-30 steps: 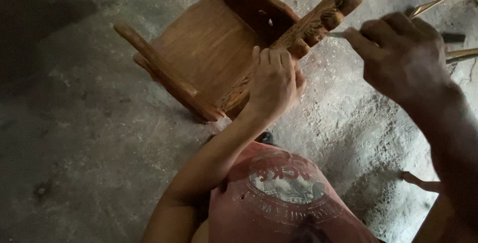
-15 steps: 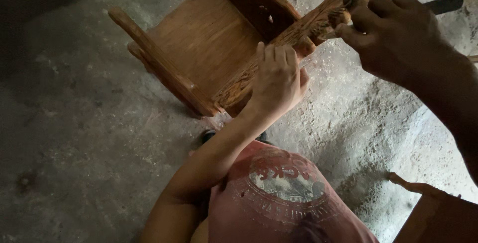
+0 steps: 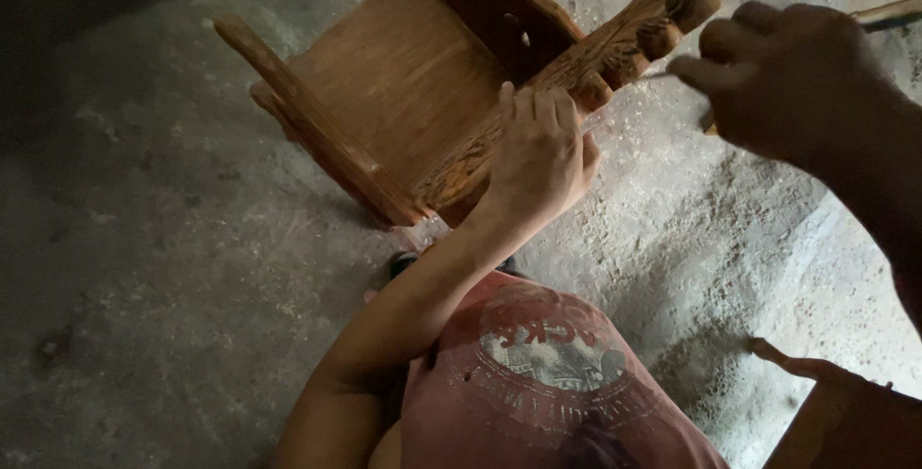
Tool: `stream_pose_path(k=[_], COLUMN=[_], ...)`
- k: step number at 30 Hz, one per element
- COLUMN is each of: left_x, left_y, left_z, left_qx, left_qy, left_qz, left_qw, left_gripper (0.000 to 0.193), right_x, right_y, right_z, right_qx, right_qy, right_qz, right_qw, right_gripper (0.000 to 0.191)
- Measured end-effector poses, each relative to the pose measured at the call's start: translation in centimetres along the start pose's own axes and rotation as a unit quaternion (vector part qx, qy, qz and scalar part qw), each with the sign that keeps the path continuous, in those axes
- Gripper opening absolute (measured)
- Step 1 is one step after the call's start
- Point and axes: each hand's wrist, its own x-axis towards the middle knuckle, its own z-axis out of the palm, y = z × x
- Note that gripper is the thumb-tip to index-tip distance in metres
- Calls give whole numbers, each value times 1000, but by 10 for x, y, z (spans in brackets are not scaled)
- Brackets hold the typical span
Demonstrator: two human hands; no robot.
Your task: The person scrapes the carved edges of a wooden chair back with a small knife, then carries a can of wood stain, dips a brush into it, and brushes the stain across the carved panel and its cut-out openings.
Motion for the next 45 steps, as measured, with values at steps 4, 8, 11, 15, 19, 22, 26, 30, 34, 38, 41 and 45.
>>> stream_pose_path(k=[4, 8, 11, 15, 19, 22, 26, 30, 34, 38, 41, 45], left_x=[-1, -4, -4, -8, -12, -13, -11, -12, -14, -16, -11, -3], left_y=[1, 3, 2, 0, -2, -3, -3, -3, -6, -7, -9, -22], left_z=[-3, -3, 0, 1, -3, -7, -11, -12, -6, 4, 7, -8], left_qx=[-17, -31, -20, -6, -3, -6, -19, 10, -8, 15, 4, -199], left_qy=[-19, -24, -18, -31, -16, -14, -9, 22, -9, -54, -59, -124], left_qz=[0, -5, -5, -3, -1, -2, -7, -3, -3, -1, -18, -81], left_qw=[1000, 999, 1000, 999, 1000, 1000, 1000, 1000, 1000, 998, 998, 969], left_gripper=[43, 39, 39, 37, 43, 42, 42, 42, 36, 36, 47, 72], right_x=[-5, -9, -12, -5, 7, 12, 13, 16, 13, -4, -15, -18], right_y=[1, -1, -2, -15, -27, -28, -28, -33, -34, -46, -69, -99], right_z=[16, 19, 7, -14, -29, -35, -40, -44, -39, -19, 5, 32], right_qx=[60, 95, 124, 76, 27, 15, 38, 42, 68, 161, 274, 356], right_qy=[33, -82, 35, -63, -14, -66, 5, -13, -192, -148, -40, 150], right_qz=[40, 42, 68, 95, 81, 59, 55, 60, 97, 207, 242, 406], right_qw=[997, 991, 989, 991, 996, 996, 998, 997, 974, 954, 930, 828], right_gripper=[66, 49, 33, 42, 40, 31, 23, 24, 23, 41, 24, 17])
